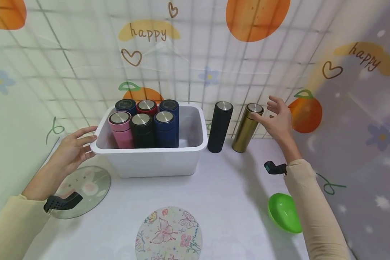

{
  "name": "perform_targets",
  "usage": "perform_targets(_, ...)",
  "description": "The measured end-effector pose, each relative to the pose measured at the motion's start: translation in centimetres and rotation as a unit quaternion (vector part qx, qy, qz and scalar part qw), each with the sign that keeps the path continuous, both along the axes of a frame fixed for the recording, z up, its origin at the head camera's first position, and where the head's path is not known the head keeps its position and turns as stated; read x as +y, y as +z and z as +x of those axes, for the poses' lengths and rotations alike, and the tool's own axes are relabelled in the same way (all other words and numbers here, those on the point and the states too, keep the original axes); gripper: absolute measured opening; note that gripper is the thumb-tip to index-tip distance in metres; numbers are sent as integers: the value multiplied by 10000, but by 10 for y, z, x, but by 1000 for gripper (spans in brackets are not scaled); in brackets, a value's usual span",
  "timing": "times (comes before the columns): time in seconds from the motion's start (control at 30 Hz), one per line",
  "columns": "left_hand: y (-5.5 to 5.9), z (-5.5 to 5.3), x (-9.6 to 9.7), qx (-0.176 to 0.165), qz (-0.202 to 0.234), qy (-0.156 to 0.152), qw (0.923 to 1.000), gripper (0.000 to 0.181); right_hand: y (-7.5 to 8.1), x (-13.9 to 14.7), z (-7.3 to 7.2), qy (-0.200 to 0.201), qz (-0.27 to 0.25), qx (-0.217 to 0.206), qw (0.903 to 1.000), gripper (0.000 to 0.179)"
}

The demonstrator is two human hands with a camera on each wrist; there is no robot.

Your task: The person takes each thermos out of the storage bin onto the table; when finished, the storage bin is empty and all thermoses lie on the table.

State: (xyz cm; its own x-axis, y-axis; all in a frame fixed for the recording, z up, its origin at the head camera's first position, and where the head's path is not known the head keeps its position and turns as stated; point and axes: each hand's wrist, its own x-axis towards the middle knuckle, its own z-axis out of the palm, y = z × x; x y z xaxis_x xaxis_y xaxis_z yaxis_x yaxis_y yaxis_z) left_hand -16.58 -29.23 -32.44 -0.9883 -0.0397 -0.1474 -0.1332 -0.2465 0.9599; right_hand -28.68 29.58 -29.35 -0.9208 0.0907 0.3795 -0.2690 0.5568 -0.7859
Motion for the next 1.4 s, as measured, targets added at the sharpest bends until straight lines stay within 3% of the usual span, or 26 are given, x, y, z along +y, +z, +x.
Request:
perform_targets(0.37,0,-1,-1,-19,131,44,9999,53,13,-16,17,70,252,560,9981,77)
perform_targets(0.77,0,-2,0,-16,101,21,9999,51,27,-40,37,460,377,933,9939,77)
perform_targets(1.4,-1,1,1,-16,-80,54,10000,51,31,-66,50,927,447,1153,9880,81)
